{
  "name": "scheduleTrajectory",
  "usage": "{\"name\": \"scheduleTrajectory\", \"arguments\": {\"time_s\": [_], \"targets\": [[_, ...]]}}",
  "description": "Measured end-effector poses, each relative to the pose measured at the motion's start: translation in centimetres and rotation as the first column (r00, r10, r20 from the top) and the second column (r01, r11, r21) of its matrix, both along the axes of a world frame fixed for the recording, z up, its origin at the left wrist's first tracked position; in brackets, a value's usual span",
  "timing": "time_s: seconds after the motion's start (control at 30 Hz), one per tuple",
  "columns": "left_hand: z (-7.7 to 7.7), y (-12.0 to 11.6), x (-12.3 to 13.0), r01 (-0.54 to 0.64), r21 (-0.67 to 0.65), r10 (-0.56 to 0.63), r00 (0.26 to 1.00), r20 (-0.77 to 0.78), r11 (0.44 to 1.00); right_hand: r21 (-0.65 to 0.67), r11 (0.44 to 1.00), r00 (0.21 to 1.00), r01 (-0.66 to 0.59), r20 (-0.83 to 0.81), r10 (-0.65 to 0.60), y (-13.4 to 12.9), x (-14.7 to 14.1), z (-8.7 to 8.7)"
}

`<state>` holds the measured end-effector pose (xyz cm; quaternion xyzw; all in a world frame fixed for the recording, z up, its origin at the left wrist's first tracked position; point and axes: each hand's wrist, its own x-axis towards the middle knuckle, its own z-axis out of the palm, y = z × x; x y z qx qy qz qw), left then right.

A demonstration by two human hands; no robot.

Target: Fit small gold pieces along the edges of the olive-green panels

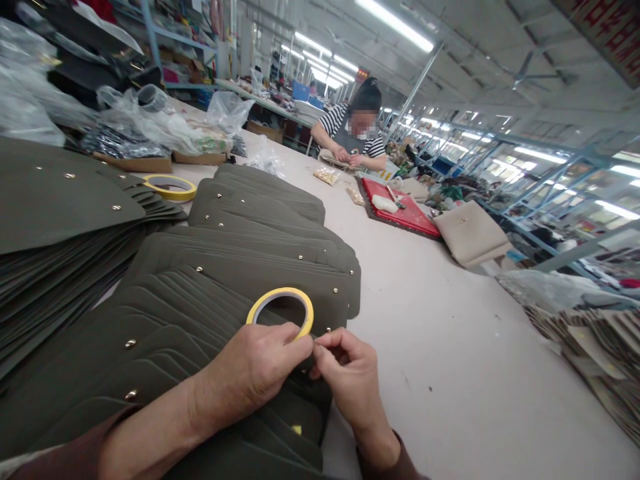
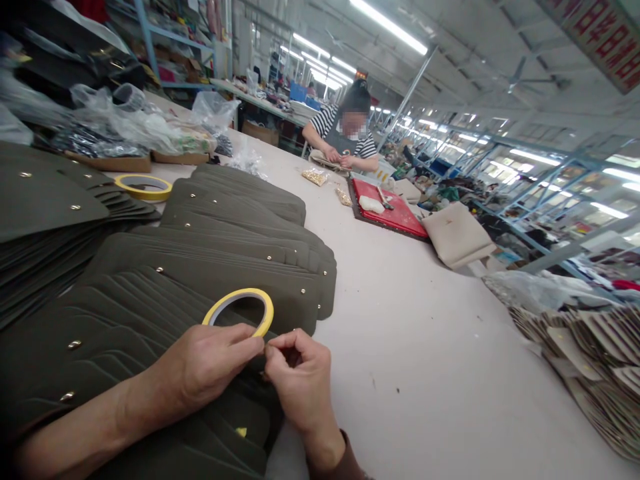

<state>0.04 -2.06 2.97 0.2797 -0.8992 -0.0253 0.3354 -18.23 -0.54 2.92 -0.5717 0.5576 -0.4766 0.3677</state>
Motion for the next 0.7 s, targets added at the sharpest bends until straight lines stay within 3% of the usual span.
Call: {"name": "scheduleTrajectory", "arguments": {"time_s": [0.1,0.17,0.27,0.37,0.5,0.7], "targets": [[-0.2,0.1,-0.1,0.016,0.008,-0.016,1.0,-0.001,1.0,0.183,0.98,0.972,0.073,0.209,-0.111,-1.3,-1.8,-0.4],[-0.3,-0.2,0.0,-0.076,0.016,0.075,0.995,0.059,0.997,0.232,0.969,0.964,0.089,0.225,-0.142,-2.0,-3.3,-0.7],[-0.3,-0.9,0.2,-0.214,0.074,0.192,0.953,0.236,0.974,0.246,0.967,0.984,0.067,0.146,-0.105,-2.4,-4.6,-1.1],[0.0,-1.2,0.1,-0.254,0.157,0.184,0.914,0.362,0.954,0.243,0.969,0.996,0.051,0.053,-0.066,-2.2,-4.5,-1.4],[0.3,-1.1,-0.2,-0.267,0.19,0.175,0.901,0.396,0.945,0.215,0.975,0.994,0.056,-0.109,-0.033,-2.1,-3.8,-1.7],[0.6,-1.2,-0.2,-0.274,0.238,0.154,0.892,0.426,0.932,-0.004,0.999,0.918,0.038,-0.395,-0.037,-2.5,-3.1,-2.1]]}}
